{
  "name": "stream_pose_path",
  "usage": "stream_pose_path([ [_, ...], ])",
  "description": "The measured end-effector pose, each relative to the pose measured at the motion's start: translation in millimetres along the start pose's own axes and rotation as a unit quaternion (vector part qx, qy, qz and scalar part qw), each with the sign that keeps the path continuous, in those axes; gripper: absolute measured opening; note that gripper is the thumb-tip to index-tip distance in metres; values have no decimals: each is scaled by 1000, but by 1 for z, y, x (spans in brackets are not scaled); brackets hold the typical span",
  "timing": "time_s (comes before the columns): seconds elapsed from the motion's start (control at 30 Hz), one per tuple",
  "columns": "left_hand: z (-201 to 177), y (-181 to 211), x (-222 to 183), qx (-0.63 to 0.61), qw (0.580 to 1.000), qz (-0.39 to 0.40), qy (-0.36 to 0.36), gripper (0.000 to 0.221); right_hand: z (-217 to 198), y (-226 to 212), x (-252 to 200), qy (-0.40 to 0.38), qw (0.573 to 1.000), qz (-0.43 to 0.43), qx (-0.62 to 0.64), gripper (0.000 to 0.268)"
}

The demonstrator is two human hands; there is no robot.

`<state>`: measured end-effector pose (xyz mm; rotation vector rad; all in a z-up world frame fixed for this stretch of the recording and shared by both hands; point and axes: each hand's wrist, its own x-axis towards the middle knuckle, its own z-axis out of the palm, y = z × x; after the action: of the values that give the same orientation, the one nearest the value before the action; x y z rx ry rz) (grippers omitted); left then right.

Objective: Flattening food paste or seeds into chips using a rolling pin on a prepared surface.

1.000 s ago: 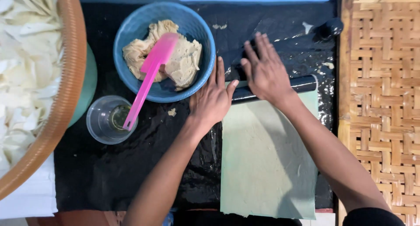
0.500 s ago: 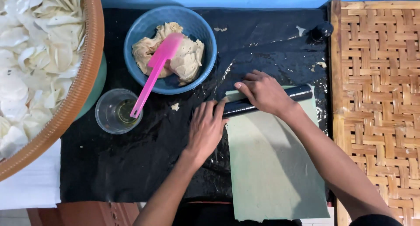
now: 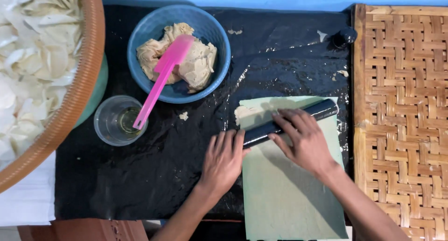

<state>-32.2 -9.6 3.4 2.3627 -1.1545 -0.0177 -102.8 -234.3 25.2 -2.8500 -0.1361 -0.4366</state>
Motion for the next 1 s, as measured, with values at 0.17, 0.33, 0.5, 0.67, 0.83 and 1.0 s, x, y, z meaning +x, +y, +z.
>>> stream_pose_path([
  [0.17, 19, 12, -7, 41, 999, -22, 28, 49, 26, 6, -15, -38, 998, 23, -33, 58],
  [0.33, 31, 8, 19, 127, 990, -21, 60, 57, 31, 9, 24, -55, 998, 37, -11, 59],
  [0.5, 30, -14, 61, 93, 989, -96, 56, 71, 48, 28, 69, -88, 995, 28, -47, 55],
  [0.67, 26, -43, 83, 59, 994, -80, 39, 69, 59, 44, 105, -141, 989, 39, -18, 59],
  [0.83, 19, -47, 91, 5, 996, -78, 34, 71, 63, 50, 127, -172, 984, 55, 3, 63],
  [1.0, -1, -27, 66, 6, 995, -36, 88, 58, 66, 47, 127, -67, 995, 68, 8, 58],
])
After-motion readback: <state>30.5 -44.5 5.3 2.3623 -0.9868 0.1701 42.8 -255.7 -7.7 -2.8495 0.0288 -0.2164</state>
